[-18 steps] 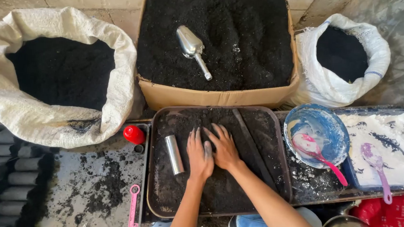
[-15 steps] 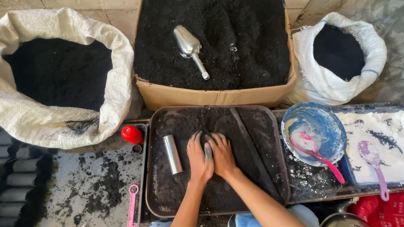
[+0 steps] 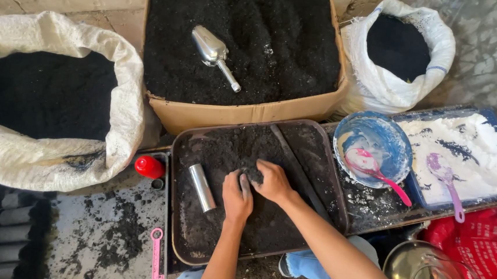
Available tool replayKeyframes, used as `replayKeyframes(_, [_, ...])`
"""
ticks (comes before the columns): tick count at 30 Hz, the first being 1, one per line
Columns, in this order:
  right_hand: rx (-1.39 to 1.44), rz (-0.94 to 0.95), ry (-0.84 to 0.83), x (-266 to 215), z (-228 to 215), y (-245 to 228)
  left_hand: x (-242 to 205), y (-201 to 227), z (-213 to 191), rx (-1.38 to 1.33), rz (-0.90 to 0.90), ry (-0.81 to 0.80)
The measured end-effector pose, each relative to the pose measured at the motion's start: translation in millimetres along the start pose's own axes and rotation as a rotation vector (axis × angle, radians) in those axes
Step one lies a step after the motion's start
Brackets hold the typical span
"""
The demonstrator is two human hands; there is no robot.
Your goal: Mixing black powder with a white binding agent and water by hand in a tray to create a uniform mixture.
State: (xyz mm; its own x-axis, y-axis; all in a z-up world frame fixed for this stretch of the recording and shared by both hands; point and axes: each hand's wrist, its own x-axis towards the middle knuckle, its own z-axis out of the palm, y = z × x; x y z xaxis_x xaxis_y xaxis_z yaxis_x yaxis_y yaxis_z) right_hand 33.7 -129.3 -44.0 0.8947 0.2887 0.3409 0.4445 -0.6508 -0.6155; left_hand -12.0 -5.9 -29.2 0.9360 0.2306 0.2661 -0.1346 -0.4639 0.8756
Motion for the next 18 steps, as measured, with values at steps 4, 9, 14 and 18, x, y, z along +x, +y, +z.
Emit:
replayKeyframes(4, [0.000,0.096,-0.108,10,-42,-40,2,-14,1,0.077,0.044,-0.026])
replayKeyframes(9, [-0.100,0.119,-0.167,-11,-41,-25,11,-14,-9,-0.031,-0.020,-0.004])
replayKeyframes(14, [-0.078,0.111,-0.248,-27,-49,-51,15,10,-22,-0.135,-0.035,-0.050])
replayKeyframes(18, [-0.271,0.116,-0.548,-30,-63,-108,20,36,-34,-0.283,-0.091,-0.073])
